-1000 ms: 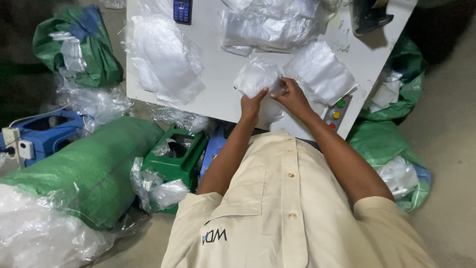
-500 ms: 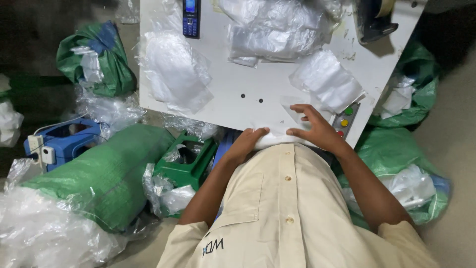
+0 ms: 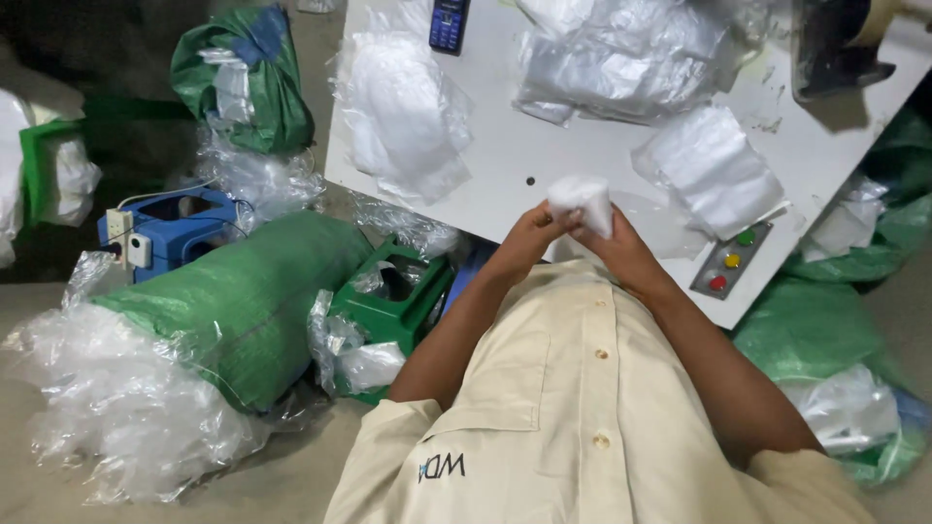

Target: Folding and placing small plastic bags into a pouch or stack on a workbench

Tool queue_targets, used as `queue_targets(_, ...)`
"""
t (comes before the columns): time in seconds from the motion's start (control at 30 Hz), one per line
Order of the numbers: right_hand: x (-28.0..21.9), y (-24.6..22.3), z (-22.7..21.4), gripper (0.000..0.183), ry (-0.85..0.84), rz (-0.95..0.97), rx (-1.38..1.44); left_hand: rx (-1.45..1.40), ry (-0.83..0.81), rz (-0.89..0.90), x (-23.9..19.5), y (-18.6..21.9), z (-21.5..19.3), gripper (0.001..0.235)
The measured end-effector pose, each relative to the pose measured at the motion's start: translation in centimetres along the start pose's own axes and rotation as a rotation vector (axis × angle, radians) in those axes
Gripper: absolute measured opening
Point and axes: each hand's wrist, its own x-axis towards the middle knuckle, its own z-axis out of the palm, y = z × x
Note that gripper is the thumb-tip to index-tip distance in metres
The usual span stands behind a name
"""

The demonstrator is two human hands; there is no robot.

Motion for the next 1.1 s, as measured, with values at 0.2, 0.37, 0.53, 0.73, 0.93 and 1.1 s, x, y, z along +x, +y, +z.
queue_targets(0.2, 0.8, -0.7, 0.4, 0.028, 0.208, 0.005, 0.199, 0.457, 0.804, 0.375, 4.8, -2.2, -13.1, 0.015)
queue_targets(0.37, 0.9, -0.2, 0.2, 0.03, 0.229, -0.071, 0.13, 1.027, 0.84, 0.382, 5.8, -2.5, -21.1, 0.026)
queue_targets(0.53, 0.8, 0.2, 0.8, 0.024, 0.271, -0.083, 0.075, 1.029, 0.641, 0.191, 5.7, -0.8, -21.0, 0.045)
queue_targets(0.73, 1.4, 2.7, 0.8, 0.024, 0.341, -0.116, 0.004, 1.008, 0.392, 0.433, 4.9, 0.2, -16.3, 0.007)
queue_targets(0.93, 3.0, 1.2, 3.0, 0.031, 0.178, -0.098, 0.073, 0.121, 0.052, 0.002, 5.2, -3.1, -8.6, 0.023)
queue_targets(1.1, 5.4, 6.5, -1.2, 0.019, 0.414, -0.186, -0.025, -0.25, 0.181, -0.199, 6.4, -2.2, -7.1, 0.04)
